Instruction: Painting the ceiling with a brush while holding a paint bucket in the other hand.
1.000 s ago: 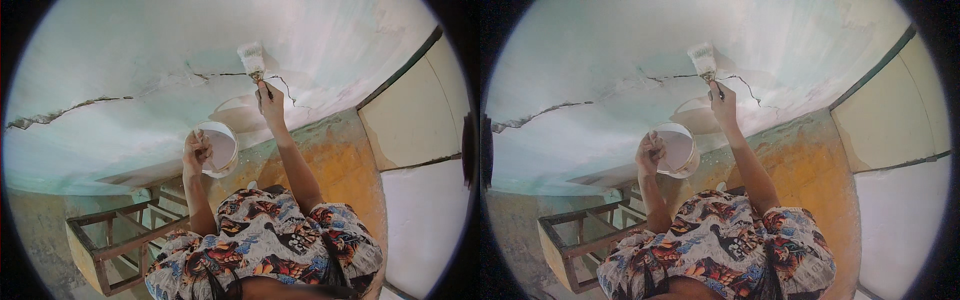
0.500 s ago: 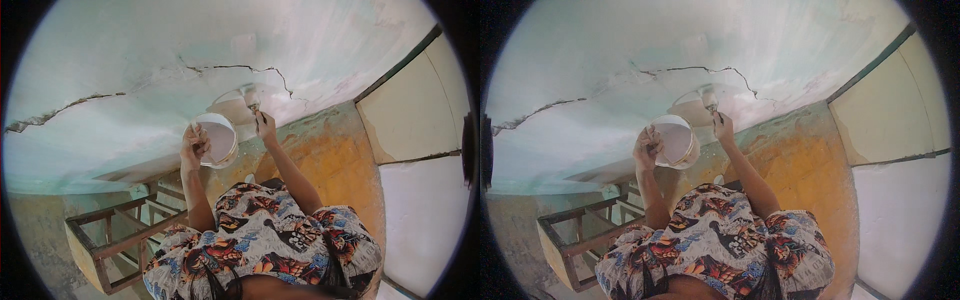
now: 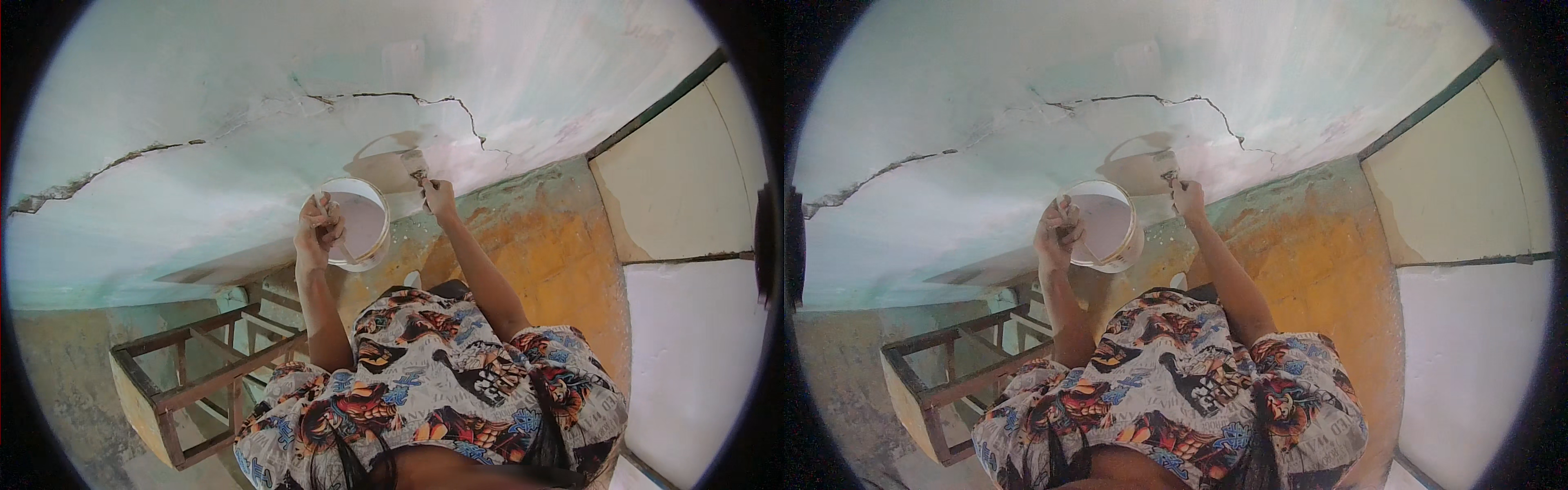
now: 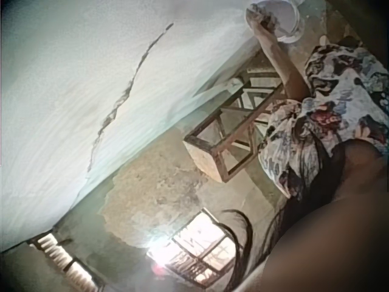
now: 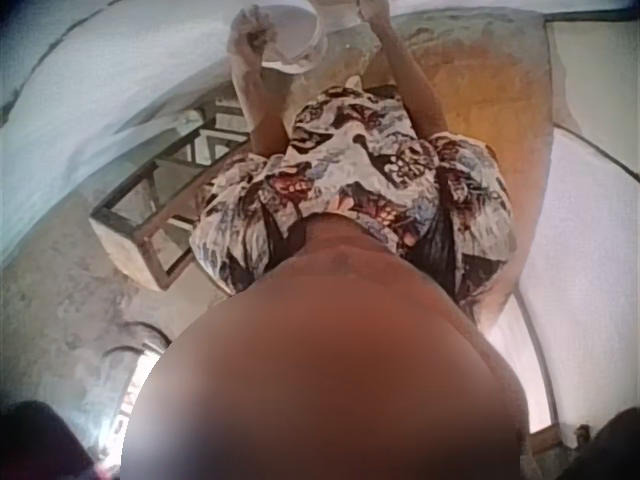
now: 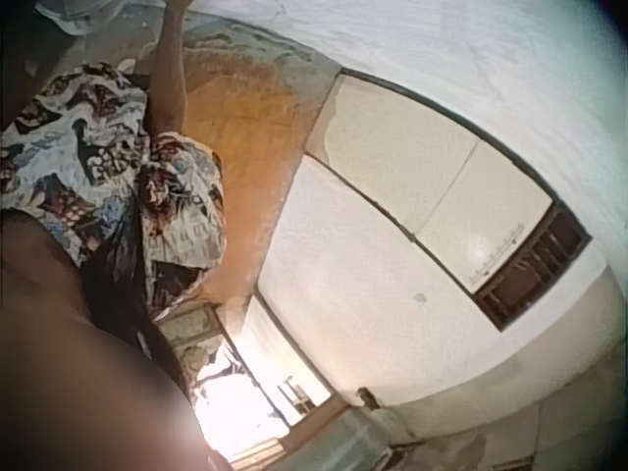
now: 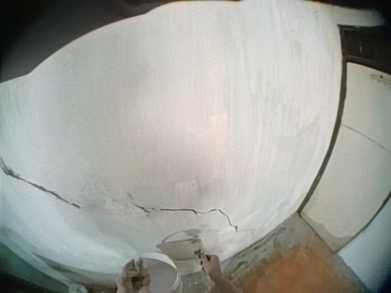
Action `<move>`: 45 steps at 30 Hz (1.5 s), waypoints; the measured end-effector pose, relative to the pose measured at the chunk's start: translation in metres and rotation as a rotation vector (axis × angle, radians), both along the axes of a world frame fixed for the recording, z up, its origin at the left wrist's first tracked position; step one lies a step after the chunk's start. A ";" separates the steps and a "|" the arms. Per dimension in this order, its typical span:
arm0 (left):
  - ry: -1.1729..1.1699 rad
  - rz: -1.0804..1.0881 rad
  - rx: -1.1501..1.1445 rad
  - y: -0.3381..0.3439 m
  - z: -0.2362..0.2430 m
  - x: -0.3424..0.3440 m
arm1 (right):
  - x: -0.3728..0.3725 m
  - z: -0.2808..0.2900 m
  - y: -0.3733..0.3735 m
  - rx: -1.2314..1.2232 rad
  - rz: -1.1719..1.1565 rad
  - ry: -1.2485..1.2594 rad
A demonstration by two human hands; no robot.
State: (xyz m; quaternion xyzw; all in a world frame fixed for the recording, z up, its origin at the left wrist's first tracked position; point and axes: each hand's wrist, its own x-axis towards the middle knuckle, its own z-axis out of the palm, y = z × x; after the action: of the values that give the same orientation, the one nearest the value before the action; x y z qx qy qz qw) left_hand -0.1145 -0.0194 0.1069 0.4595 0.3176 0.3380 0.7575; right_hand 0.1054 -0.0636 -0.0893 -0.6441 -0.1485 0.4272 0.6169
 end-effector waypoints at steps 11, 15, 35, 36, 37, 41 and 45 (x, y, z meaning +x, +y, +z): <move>-0.064 -0.014 0.053 0.008 0.000 -0.008 | 0.025 0.044 0.029 -0.004 0.040 -0.207; -0.023 0.055 0.054 0.006 0.004 -0.006 | 0.017 0.126 -0.002 0.117 0.048 -0.163; -0.084 0.021 -0.034 0.008 -0.007 -0.016 | 0.006 0.039 0.021 0.211 -0.144 -0.546; -0.056 0.029 -0.040 0.006 -0.005 -0.013 | 0.006 0.004 0.022 0.209 -0.151 -0.546; -0.054 0.020 -0.039 0.006 -0.002 -0.010 | 0.006 -0.030 0.024 0.124 -0.143 -0.553; -0.036 0.029 -0.005 0.007 -0.003 -0.009 | 0.006 -0.062 0.034 -0.253 -0.033 -0.213; -0.020 0.014 0.012 0.009 -0.001 -0.008 | 0.027 -0.037 0.044 -0.117 -0.041 -0.024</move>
State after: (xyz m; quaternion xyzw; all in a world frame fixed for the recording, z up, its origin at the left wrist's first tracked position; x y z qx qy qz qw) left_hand -0.1226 -0.0106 0.1057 0.4585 0.3111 0.3496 0.7555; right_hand 0.1327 -0.0191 -0.1260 -0.6869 -0.1175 0.4146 0.5852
